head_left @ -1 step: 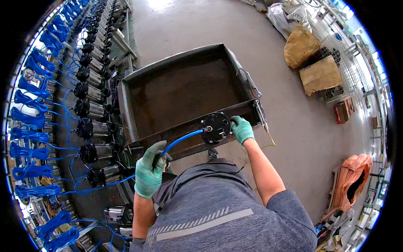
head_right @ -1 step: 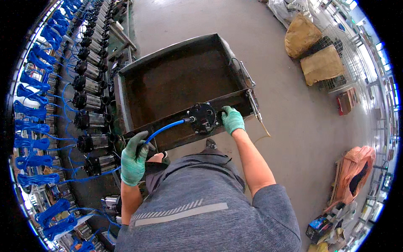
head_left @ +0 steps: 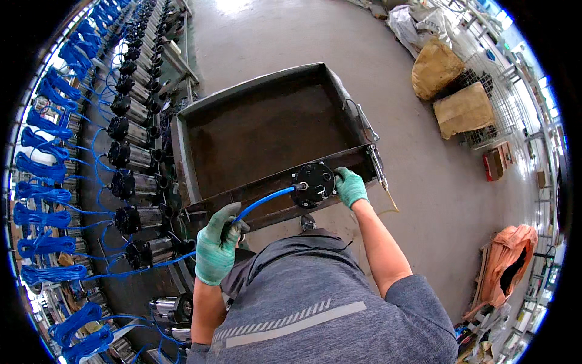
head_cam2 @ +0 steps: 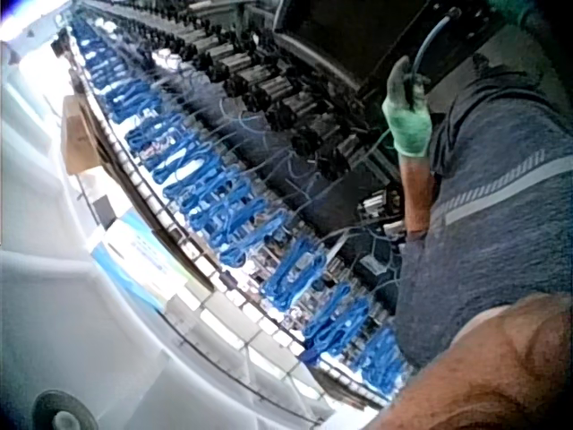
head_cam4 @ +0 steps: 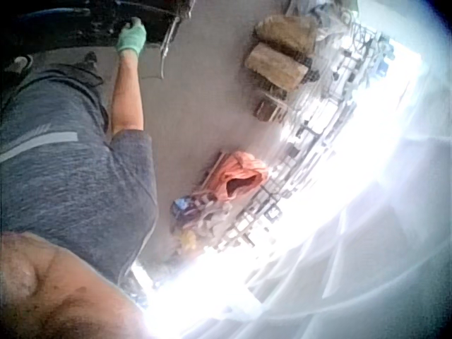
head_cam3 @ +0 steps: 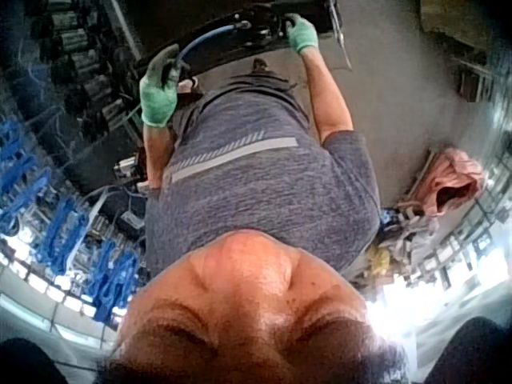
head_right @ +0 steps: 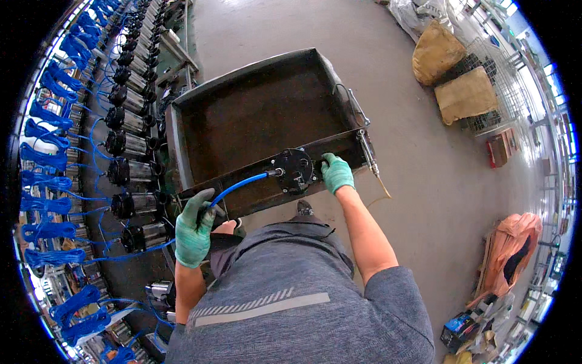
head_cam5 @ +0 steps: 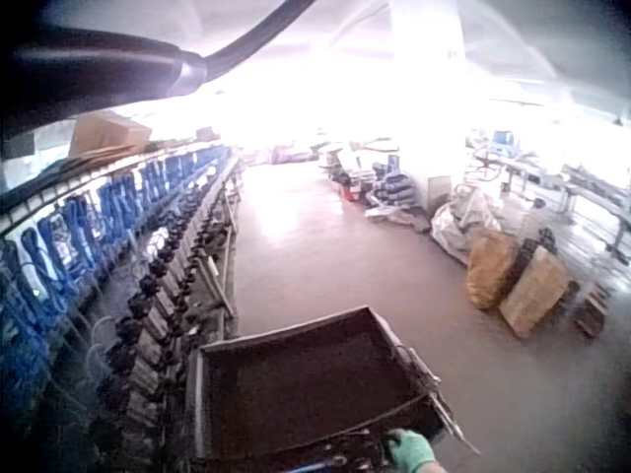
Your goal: The person repeatedly picks up cylindrical pumps from a rack, connects a blue hose, and submerges them in a water-filled tray to test for leaks or operation. After testing, the person removes the hose and places the pump back on the rack.
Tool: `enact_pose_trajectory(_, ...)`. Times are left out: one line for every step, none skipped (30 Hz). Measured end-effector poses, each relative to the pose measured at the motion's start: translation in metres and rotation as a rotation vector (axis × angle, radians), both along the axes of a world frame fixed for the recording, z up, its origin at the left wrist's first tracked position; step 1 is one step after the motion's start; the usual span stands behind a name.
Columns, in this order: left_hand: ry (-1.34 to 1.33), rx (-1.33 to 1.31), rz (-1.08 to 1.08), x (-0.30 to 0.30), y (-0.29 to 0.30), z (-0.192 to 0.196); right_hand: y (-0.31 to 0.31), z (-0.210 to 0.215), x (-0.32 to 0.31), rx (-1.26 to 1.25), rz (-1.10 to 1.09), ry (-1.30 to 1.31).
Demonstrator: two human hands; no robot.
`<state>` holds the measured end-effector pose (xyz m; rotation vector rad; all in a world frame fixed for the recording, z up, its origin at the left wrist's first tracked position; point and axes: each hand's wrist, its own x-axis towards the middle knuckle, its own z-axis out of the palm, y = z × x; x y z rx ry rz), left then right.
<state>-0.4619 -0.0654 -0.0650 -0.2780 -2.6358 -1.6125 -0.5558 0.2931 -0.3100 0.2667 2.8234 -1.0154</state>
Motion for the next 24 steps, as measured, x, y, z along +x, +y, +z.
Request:
enact_pose_trajectory(0.004,-0.018,0.025,0.001,-0.001,-0.004,0.000,0.000,-0.002,-0.008,-0.005,-0.036)
enact_pose_trajectory(-0.010,0.008,0.055,0.002,-0.002,-0.005,0.000,0.000,-0.004,-0.016,-0.011,-0.072)
enact_pose_trajectory(-0.023,0.035,0.084,0.003,-0.002,-0.006,0.000,-0.003,-0.005,-0.024,-0.032,-0.100)
enact_pose_trajectory(-0.035,0.063,0.113,0.004,-0.002,-0.006,0.002,-0.006,-0.006,-0.041,-0.015,-0.083)
enact_pose_trajectory(0.030,0.004,0.168,0.005,-0.009,-0.011,0.004,-0.010,-0.007,-0.058,0.002,-0.065)
enact_pose_trajectory(0.094,-0.056,0.224,0.005,-0.022,-0.021,0.005,-0.013,-0.009,-0.075,0.020,-0.049)
enact_pose_trajectory(0.158,-0.113,0.279,0.004,-0.032,-0.028,0.005,-0.001,-0.008,-0.104,0.040,-0.049)
enact_pose_trajectory(-0.026,0.055,0.423,0.011,-0.039,-0.019,0.002,0.010,-0.007,-0.163,0.040,-0.042)
enact_pose_trajectory(-0.059,0.153,0.537,0.013,-0.048,-0.013,-0.003,0.021,-0.007,-0.223,0.040,-0.035)
enact_pose_trajectory(-0.093,0.253,0.641,0.015,-0.058,-0.010,-0.007,0.037,-0.002,-0.280,0.029,-0.026)
enact_pose_trajectory(-0.113,0.316,0.682,0.023,-0.079,-0.017,-0.023,0.058,0.000,-0.270,0.065,0.029)
enact_pose_trajectory(-0.134,0.380,0.723,0.030,-0.097,-0.027,-0.039,0.080,0.001,-0.250,0.113,0.048)
enact_pose_trajectory(-0.142,0.386,0.701,0.031,-0.106,-0.034,-0.055,0.092,0.005,-0.262,0.166,0.083)
enact_pose_trajectory(-0.176,0.326,0.704,0.030,-0.110,-0.045,-0.077,0.106,0.007,-0.218,0.226,0.115)
enact_pose_trajectory(-0.211,0.265,0.715,0.028,-0.113,-0.059,-0.098,0.113,0.007,-0.128,0.311,0.157)
enact_pose_trajectory(-0.250,0.206,0.724,0.027,-0.115,-0.074,-0.116,0.122,0.009,-0.121,0.347,0.090)
enact_pose_trajectory(-0.184,0.157,0.693,0.021,-0.117,-0.086,-0.129,0.124,0.008,-0.105,0.382,0.063)
enact_pose_trajectory(-0.175,0.161,0.706,0.025,-0.120,-0.091,-0.135,0.125,0.007,-0.090,0.417,0.037)
enact_pose_trajectory(-0.168,0.165,0.715,0.024,-0.116,-0.087,-0.135,0.120,0.007,-0.110,0.430,0.090)
enact_pose_trajectory(-0.168,0.169,0.730,0.028,-0.113,-0.079,-0.131,0.117,0.007,-0.146,0.405,0.098)
enact_pose_trajectory(-0.166,0.100,0.725,0.032,-0.116,-0.065,-0.123,0.114,0.005,-0.182,0.379,0.106)
enact_pose_trajectory(-0.177,0.183,0.730,0.035,-0.109,-0.042,-0.109,0.110,0.001,-0.217,0.356,0.118)
enact_pose_trajectory(-0.101,0.137,0.656,0.039,-0.104,-0.020,-0.076,0.088,-0.004,-0.176,0.346,0.091)
enact_pose_trajectory(-0.028,0.089,0.572,0.040,-0.102,-0.002,-0.063,0.080,-0.001,-0.190,0.309,0.141)
